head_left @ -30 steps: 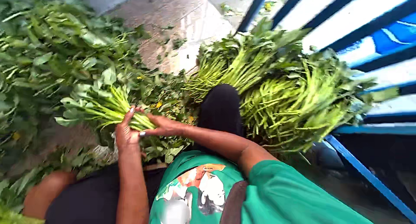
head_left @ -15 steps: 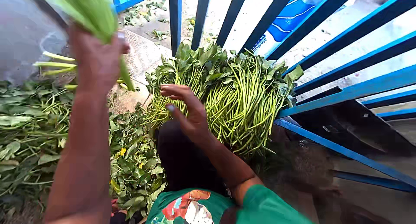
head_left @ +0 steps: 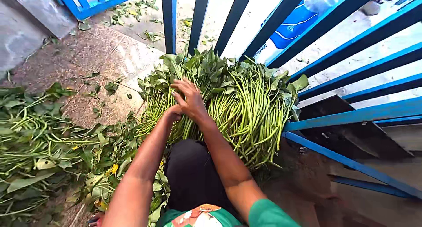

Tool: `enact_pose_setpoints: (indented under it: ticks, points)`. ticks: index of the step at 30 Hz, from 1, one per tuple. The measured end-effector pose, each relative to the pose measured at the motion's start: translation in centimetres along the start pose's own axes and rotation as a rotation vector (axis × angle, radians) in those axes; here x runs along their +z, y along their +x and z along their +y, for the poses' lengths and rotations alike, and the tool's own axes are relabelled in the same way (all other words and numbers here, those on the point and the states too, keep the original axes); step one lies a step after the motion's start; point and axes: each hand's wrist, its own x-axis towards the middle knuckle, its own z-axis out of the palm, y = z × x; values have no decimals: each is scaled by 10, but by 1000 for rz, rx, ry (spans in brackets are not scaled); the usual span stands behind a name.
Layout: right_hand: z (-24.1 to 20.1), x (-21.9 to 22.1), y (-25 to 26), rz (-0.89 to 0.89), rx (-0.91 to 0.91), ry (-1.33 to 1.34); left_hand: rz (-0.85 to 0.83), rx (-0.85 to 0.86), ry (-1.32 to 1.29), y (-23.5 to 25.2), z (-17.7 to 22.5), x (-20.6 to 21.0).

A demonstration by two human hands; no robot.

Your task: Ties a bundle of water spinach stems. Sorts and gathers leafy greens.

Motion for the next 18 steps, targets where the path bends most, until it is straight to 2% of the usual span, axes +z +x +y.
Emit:
enact_pose_setpoints:
  ticks: [3, 6, 9, 10, 12, 15, 18]
  points:
    - [30, 18, 46, -315, 170, -322, 5, 50, 221, 31, -27, 4]
    - [84, 33, 47, -347, 256, -355, 128, 237, 218, 47, -48, 2]
    - [106, 38, 36, -337, 203, -386, 330, 455, 176, -3, -75, -29]
    - [108, 38, 36, -344, 190, -404, 386, 468, 182, -29, -88, -48]
    - [102, 34, 41, -382, 180, -436, 521, 345, 251, -86, -131, -98]
    - [73, 24, 52, -437, 177, -490, 703, -126, 291, -191, -232, -165]
    - [19, 21, 64, -393, 115, -565, 817, -506, 178, -291, -328, -188]
